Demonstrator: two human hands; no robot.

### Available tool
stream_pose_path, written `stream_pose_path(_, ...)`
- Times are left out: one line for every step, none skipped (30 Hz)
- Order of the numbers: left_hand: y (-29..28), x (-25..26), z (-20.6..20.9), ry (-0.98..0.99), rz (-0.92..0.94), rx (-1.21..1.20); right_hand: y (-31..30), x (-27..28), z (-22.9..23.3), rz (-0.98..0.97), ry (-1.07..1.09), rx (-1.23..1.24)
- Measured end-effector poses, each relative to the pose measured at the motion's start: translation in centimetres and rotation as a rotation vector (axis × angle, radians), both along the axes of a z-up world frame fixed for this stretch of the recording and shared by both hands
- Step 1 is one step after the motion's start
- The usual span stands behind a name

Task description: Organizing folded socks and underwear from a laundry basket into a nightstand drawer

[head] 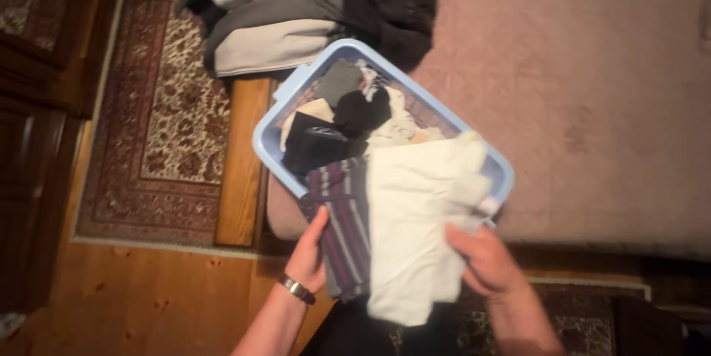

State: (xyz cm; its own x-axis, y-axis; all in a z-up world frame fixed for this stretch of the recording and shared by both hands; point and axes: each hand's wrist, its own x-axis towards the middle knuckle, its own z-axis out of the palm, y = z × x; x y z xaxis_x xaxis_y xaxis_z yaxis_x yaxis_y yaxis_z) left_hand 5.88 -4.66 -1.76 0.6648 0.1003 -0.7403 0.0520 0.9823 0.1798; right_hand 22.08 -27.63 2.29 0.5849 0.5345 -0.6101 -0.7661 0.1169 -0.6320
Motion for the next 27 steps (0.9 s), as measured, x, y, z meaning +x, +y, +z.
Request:
stream_pose_path(-1.2, 0.8, 0.5, -0.007, -0.019, 0.0, 0.5, -0.6, 0.7, -0.019, -0.007, 0.0)
stream_pose_path(-2.4, 1.6, 1.1, -0.012, -0.043, 0.0, 1.0, -1.3, 1.4, 0.046, -0.033, -0.094)
stream_pose_path(-3.7, 2.3, 1.7, -0.016, -0.067, 0.001, 1.5, -1.8, 2.1, 0.111, -0.058, -0.188)
stream_pose_path(-4.7, 3.0, 2.2, -0.022, -0.089, 0.005, 0.6, -2.1, 2.0, 0.089, -0.062, -0.185)
stream_pose_path(-5.7, 3.6, 2.7, -0.026, -0.112, 0.006, -0.3, -2.3, 1.9, 0.08, -0.117, -0.277)
stream_pose_path(-6.8, 4.0, 3.3, -0.025, -0.134, 0.006, -1.3, -2.7, 1.8, 0.072, -0.167, -0.37)
stream_pose_path(-8.0, 4.3, 3.8, -0.026, -0.155, 0.01, -2.6, -3.1, 1.9, 0.051, -0.164, -0.368)
stream_pose_path(-9.3, 4.6, 4.3, -0.027, -0.18, 0.009, -4.1, -3.6, 2.0, -0.019, -0.108, -0.349)
stream_pose_path(-10.7, 4.9, 4.7, -0.027, -0.206, 0.009, -5.6, -4.0, 2.0, -0.089, -0.052, -0.327)
stream_pose_path(-12.4, 5.1, 5.2, -0.025, -0.231, 0.01, -6.8, -4.3, 3.2, -0.113, -0.046, -0.327)
stream_pose_path(-14.2, 5.4, 5.7, -0.021, -0.257, 0.008, -8.1, -4.5, 4.5, -0.236, 0.041, -0.311)
stream_pose_path(-15.8, 5.9, 6.2, -0.022, -0.286, 0.009, -9.3, -4.6, 5.7, -0.362, 0.125, -0.288)
stream_pose_path(-17.7, 6.2, 6.7, -0.025, -0.315, 0.013, -11.2, -4.8, 5.4, -0.39, 0.127, -0.281)
stream_pose_path(-19.7, 6.6, 7.3, -0.026, -0.349, 0.012, -13.3, -5.2, 5.3, -0.434, 0.12, -0.303)
stream_pose_path(-21.8, 6.8, 7.8, -0.026, -0.384, 0.011, -15.5, -5.6, 5.1, -0.479, 0.115, -0.324)
stream_pose_path(-23.9, 7.2, 8.3, -0.031, -0.417, 0.009, -17.9, -5.9, 4.4, -0.512, 0.115, -0.324)
stream_pose_path(-26.0, 7.6, 8.7, -0.034, -0.451, 0.004, -20.4, -6.3, 3.7, -0.505, 0.032, -0.437)
stream_pose_path(-28.1, 7.8, 9.1, -0.034, -0.485, -0.002, -22.9, -6.8, 3.0, -0.495, -0.047, -0.553)
stream_pose_path(-30.1, 7.9, 9.5, -0.037, -0.518, -0.005, -25.4, -7.4, 2.4, -0.527, -0.041, -0.557)
stream_pose_path(-32.3, 8.3, 9.9, -0.04, -0.553, -0.013, -28.0, -7.9, 1.8, -0.477, -0.126, -0.673)
stream_pose_path(-34.5, 8.6, 10.3, -0.044, -0.588, -0.02, -30.6, -8.3, 1.2, -0.424, -0.207, -0.79)
stream_pose_path(-36.6, 8.6, 10.5, -0.053, -0.629, -0.03, -32.4, -8.8, 2.3, -0.464, -0.2, -0.804)
stream_pose_path(-38.8, 8.7, 10.7, -0.06, -0.671, -0.042, -34.3, -9.1, 3.4, -0.429, -0.098, -0.86)
stream_pose_path(-41.2, 9.1, 11.3, -0.059, -0.714, -0.056, -36.5, -9.2, 4.8, -0.391, 0.014, -0.909)
stream_pose_path(-44.0, 9.8, 11.9, -0.061, -0.755, -0.067, -38.6, -8.7, 6.3, -0.43, 0.031, -0.92)
stream_pose_path(-46.4, 9.6, 12.2, -0.062, -0.803, -0.081, -40.3, -9.1, 7.3, -0.527, 0.125, -0.765)
stream_pose_path(-48.6, 9.5, 12.4, -0.063, -0.851, -0.095, -41.8, -9.5, 8.3, -0.622, 0.208, -0.604)
